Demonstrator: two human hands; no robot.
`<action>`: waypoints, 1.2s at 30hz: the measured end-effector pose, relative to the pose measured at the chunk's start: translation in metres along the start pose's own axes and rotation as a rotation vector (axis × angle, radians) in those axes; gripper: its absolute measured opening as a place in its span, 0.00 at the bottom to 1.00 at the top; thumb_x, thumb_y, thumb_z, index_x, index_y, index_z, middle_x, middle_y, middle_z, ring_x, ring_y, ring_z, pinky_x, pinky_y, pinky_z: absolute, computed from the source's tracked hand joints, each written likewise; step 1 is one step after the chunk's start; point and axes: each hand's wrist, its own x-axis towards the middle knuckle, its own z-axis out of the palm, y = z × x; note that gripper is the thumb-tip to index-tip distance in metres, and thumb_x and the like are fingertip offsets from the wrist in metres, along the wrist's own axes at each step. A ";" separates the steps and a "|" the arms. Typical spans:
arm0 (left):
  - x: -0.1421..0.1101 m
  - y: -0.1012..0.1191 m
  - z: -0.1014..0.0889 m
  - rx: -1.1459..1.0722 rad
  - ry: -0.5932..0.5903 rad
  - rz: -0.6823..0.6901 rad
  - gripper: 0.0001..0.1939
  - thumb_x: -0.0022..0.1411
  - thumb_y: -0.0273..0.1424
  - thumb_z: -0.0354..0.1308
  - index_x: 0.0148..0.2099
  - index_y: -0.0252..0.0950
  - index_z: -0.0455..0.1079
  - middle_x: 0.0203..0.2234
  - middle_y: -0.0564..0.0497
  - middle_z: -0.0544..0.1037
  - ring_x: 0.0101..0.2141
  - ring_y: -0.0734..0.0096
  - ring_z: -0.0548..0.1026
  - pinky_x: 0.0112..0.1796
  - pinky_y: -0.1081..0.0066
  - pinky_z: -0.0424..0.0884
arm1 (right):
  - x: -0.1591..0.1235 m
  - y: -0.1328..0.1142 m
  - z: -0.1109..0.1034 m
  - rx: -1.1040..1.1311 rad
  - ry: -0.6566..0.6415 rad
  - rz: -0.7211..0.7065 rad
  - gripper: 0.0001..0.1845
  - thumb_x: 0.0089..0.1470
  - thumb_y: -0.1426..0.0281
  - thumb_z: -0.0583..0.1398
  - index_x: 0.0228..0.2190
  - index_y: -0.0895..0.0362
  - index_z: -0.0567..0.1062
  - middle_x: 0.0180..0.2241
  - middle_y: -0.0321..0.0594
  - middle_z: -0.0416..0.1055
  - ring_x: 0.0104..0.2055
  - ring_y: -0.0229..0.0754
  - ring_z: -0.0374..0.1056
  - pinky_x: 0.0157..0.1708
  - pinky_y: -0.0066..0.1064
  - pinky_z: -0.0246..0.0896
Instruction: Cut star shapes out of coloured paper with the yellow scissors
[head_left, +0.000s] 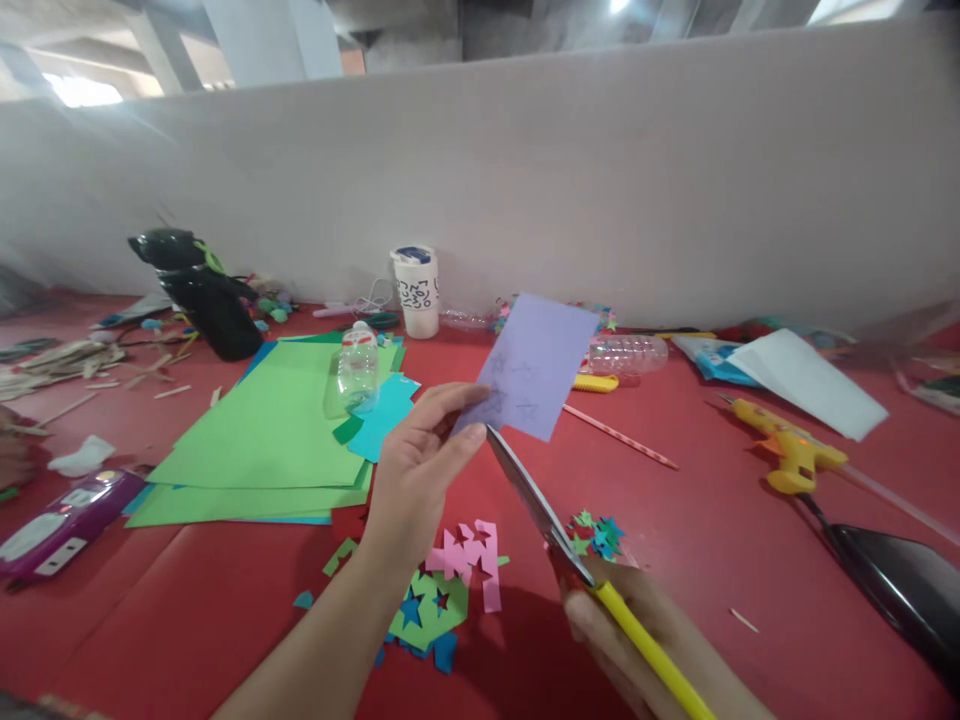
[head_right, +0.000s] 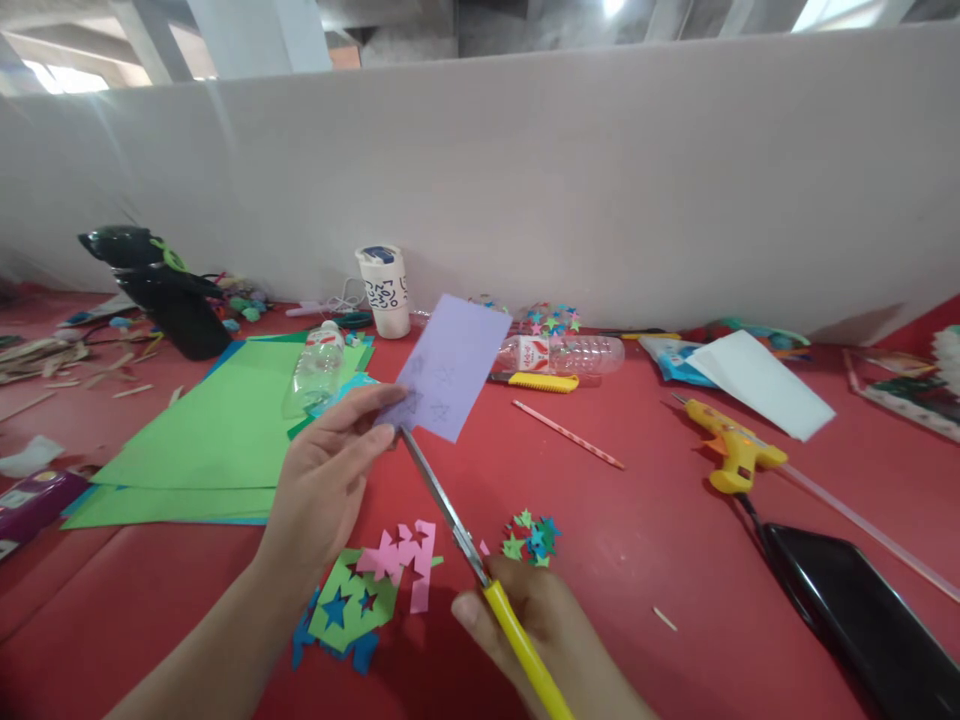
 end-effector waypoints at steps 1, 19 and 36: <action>0.000 0.001 0.000 0.016 -0.009 0.016 0.14 0.56 0.24 0.58 0.44 0.45 0.75 0.43 0.52 0.71 0.45 0.71 0.69 0.47 0.72 0.66 | 0.000 0.000 0.000 0.007 -0.016 0.000 0.32 0.41 0.36 0.54 0.20 0.53 0.60 0.16 0.28 0.55 0.15 0.31 0.51 0.12 0.25 0.43; 0.005 0.003 -0.009 0.091 -0.041 0.067 0.18 0.53 0.19 0.57 0.42 0.44 0.76 0.43 0.52 0.72 0.46 0.69 0.69 0.44 0.72 0.68 | -0.010 -0.009 -0.009 -0.098 -0.037 -0.009 0.33 0.40 0.35 0.51 0.21 0.54 0.60 0.20 0.30 0.56 0.17 0.32 0.52 0.11 0.21 0.47; 0.007 0.004 -0.011 0.052 -0.052 0.008 0.20 0.50 0.17 0.57 0.41 0.43 0.76 0.42 0.53 0.74 0.44 0.70 0.71 0.44 0.72 0.68 | -0.009 0.001 -0.013 -0.153 -0.047 0.009 0.35 0.43 0.35 0.49 0.26 0.55 0.67 0.17 0.29 0.56 0.15 0.32 0.50 0.12 0.23 0.49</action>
